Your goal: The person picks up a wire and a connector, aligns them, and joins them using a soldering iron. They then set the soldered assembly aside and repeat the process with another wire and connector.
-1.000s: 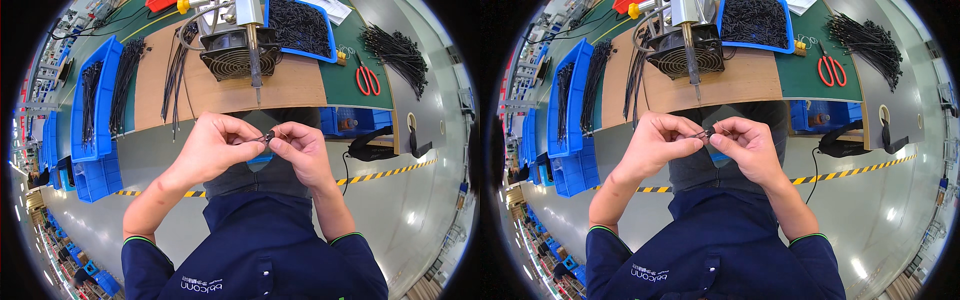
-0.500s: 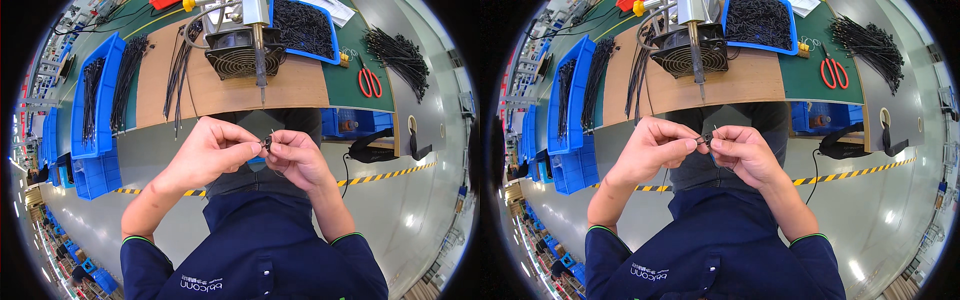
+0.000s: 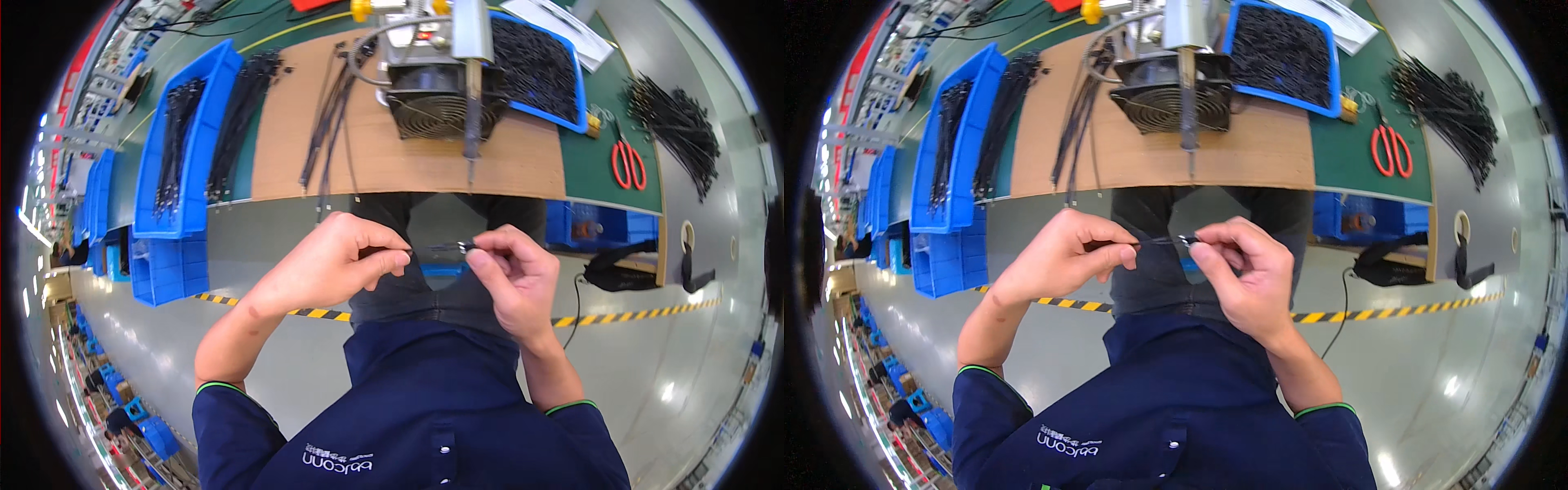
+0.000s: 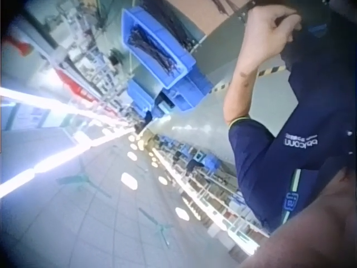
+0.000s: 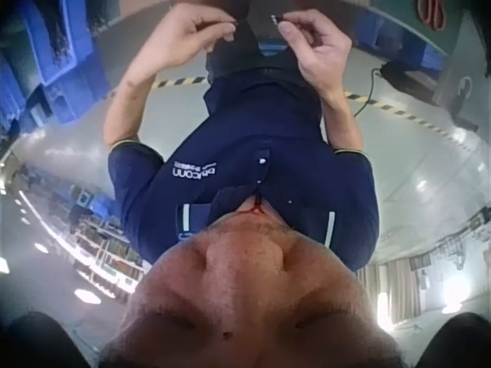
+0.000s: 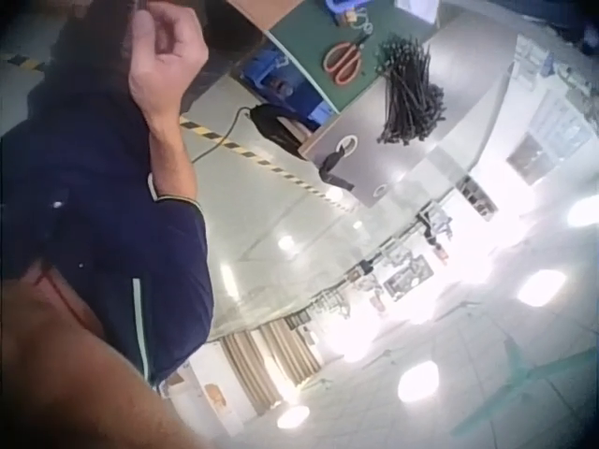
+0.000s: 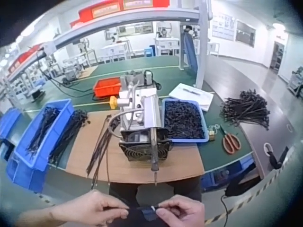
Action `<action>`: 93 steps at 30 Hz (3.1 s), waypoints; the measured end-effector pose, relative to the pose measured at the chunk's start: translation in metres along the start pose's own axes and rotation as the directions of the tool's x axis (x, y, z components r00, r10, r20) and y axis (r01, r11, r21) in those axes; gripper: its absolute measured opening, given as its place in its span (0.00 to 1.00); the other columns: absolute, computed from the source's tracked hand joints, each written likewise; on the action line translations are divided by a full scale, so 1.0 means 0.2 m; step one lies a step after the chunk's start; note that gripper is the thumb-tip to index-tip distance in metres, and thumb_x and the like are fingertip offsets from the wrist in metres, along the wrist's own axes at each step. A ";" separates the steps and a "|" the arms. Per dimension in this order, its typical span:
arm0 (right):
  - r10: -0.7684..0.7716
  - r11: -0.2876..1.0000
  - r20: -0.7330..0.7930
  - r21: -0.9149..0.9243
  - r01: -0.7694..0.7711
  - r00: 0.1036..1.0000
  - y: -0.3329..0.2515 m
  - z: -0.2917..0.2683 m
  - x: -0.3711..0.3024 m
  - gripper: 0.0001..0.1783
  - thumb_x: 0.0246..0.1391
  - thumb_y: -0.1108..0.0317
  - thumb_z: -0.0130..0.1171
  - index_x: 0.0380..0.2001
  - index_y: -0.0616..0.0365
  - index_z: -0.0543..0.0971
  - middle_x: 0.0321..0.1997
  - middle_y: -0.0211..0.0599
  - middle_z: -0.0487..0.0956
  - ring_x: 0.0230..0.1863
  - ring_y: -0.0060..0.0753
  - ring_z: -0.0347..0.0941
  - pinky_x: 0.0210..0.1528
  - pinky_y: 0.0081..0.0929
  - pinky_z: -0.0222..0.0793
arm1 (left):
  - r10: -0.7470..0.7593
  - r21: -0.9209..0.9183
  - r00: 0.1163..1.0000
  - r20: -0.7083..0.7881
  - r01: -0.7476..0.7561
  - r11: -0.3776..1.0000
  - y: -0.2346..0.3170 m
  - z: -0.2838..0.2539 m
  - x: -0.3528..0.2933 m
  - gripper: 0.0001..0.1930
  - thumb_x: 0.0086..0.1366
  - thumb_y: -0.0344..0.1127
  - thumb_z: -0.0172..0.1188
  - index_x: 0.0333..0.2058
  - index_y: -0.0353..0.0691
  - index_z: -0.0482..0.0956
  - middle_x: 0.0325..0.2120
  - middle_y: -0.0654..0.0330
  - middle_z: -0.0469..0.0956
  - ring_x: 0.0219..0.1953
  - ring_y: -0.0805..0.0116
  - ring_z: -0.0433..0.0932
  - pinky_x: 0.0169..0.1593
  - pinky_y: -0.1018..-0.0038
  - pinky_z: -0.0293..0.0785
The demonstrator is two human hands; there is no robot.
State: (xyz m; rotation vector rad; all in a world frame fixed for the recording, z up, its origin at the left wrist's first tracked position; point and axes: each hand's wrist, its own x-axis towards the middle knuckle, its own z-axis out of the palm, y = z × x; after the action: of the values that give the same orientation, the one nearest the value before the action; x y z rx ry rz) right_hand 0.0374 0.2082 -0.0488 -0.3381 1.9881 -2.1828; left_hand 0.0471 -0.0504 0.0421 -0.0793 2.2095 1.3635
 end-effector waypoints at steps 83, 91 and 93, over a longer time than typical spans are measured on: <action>-0.157 0.868 -0.022 -0.480 0.127 0.987 -0.23 -0.44 0.72 0.06 0.61 0.72 0.71 0.36 0.65 0.85 0.28 0.24 0.82 0.31 0.11 0.72 0.34 0.17 0.69 | 0.016 -0.771 0.983 -0.183 -0.154 0.618 -0.27 0.36 0.13 0.03 0.73 0.26 0.64 0.37 0.33 0.82 0.22 0.72 0.71 0.21 0.85 0.59 0.25 0.81 0.49; -0.108 0.946 0.285 -0.265 0.186 0.953 -0.25 -0.13 0.08 0.08 0.59 0.82 0.69 0.41 0.63 0.87 0.41 0.35 0.84 0.30 0.20 0.73 0.31 0.21 0.68 | 0.050 -0.730 0.980 -0.195 -0.179 0.660 -0.19 0.39 0.14 0.03 0.70 0.21 0.64 0.35 0.33 0.82 0.20 0.72 0.71 0.19 0.86 0.59 0.23 0.80 0.50; -0.219 0.926 0.233 -0.257 0.277 0.948 -0.19 -0.09 0.06 0.09 0.59 0.83 0.69 0.42 0.63 0.87 0.42 0.35 0.84 0.31 0.20 0.75 0.31 0.21 0.70 | 0.057 -0.717 0.979 -0.194 -0.181 0.673 -0.18 0.40 0.14 0.03 0.69 0.20 0.64 0.34 0.33 0.82 0.21 0.72 0.72 0.19 0.86 0.60 0.23 0.80 0.50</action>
State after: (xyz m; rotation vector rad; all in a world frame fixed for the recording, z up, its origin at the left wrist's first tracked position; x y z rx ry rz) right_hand 0.0225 0.2260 -0.0128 -0.8606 2.2479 -1.8908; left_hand 0.0669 0.0054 -0.0273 -0.3472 1.6442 2.3240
